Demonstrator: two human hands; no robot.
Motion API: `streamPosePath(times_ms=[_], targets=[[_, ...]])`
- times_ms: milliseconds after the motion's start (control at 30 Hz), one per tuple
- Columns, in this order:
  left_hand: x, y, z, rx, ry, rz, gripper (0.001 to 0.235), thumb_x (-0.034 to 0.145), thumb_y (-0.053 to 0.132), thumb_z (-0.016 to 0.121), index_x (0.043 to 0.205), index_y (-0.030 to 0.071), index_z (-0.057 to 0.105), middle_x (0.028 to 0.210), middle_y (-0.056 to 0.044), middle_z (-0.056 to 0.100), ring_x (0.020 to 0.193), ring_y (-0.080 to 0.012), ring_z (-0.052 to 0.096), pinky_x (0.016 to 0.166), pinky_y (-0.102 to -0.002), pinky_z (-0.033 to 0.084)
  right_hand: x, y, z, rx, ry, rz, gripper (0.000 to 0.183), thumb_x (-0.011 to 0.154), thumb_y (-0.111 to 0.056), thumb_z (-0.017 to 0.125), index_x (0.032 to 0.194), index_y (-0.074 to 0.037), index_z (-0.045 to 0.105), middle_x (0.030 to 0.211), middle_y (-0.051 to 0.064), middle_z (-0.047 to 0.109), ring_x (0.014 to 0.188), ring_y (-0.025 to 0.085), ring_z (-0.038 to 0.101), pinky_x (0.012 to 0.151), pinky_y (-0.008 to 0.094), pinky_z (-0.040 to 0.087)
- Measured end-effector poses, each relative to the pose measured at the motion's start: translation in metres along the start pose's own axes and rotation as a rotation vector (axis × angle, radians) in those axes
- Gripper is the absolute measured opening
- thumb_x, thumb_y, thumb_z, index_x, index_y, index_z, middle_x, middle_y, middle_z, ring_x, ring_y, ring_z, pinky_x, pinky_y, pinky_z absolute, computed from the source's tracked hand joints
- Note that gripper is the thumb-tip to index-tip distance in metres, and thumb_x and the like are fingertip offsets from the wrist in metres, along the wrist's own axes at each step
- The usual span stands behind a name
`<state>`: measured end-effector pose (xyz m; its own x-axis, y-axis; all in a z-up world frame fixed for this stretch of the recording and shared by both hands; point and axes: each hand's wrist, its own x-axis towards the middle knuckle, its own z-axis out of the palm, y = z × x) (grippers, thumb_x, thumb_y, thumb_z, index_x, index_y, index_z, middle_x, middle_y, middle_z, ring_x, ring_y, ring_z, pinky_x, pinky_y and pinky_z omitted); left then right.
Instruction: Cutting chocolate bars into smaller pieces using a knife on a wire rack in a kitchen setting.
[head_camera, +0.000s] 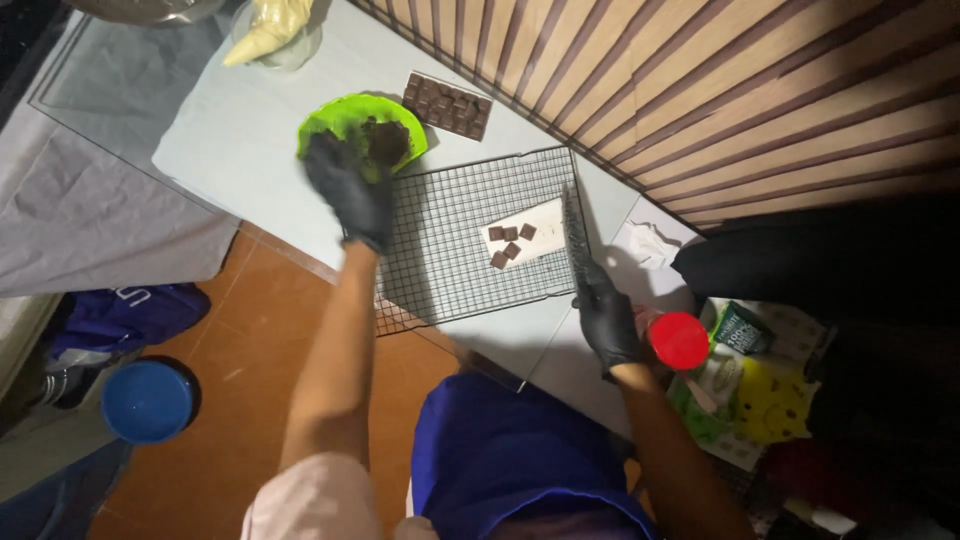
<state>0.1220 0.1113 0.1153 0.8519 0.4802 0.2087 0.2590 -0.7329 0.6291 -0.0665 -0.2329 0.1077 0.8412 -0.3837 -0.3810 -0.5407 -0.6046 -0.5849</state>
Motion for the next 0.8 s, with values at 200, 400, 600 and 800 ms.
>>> streamPosePath(times_ms=[200, 400, 600, 800], targets=[[-0.125, 0.033, 0.064, 0.076, -0.336, 0.37, 0.06, 0.106, 0.052, 0.079, 0.15, 0.014, 0.065, 0.165, -0.024, 0.055, 0.162, -0.0519, 0.044, 0.14, -0.068, 0.025, 0.015, 0.031, 0.022, -0.234, -0.06, -0.206, 0.04, 0.12, -0.037, 0.05, 0.154, -0.027, 0.067, 0.086, 0.007, 0.088, 0.097, 0.028, 0.088, 0.091, 0.052, 0.07], [-0.167, 0.016, 0.133, 0.13, -0.435, 0.659, 0.037, 0.101, 0.046, 0.075, 0.136, 0.033, 0.081, 0.158, -0.011, 0.066, 0.155, -0.0461, 0.056, 0.135, -0.073, 0.028, 0.039, 0.077, 0.039, -0.209, -0.095, -0.276, 0.06, 0.112, -0.018, 0.06, 0.171, -0.022, 0.051, 0.097, 0.033, 0.083, 0.106, 0.052, 0.082, 0.095, 0.07, 0.066], [-0.172, 0.013, 0.144, 0.086, -0.347, 0.697, 0.024, 0.095, 0.049, 0.085, 0.114, 0.034, 0.09, 0.149, -0.01, 0.073, 0.15, -0.0454, 0.06, 0.135, -0.075, 0.028, 0.034, 0.077, 0.038, -0.367, -0.048, -0.318, 0.038, 0.116, -0.031, 0.056, 0.149, -0.019, 0.071, 0.088, 0.022, 0.084, 0.097, 0.046, 0.085, 0.08, 0.061, 0.069], [-0.188, 0.03, 0.157, 0.012, -0.278, 0.627, 0.021, 0.089, 0.047, 0.091, 0.099, 0.028, 0.087, 0.145, -0.007, 0.073, 0.152, -0.0419, 0.057, 0.135, -0.078, 0.025, 0.027, 0.064, 0.027, -0.359, -0.078, -0.281, 0.033, 0.113, -0.038, 0.057, 0.135, -0.021, 0.073, 0.085, 0.019, 0.083, 0.098, 0.044, 0.084, 0.08, 0.062, 0.07]])
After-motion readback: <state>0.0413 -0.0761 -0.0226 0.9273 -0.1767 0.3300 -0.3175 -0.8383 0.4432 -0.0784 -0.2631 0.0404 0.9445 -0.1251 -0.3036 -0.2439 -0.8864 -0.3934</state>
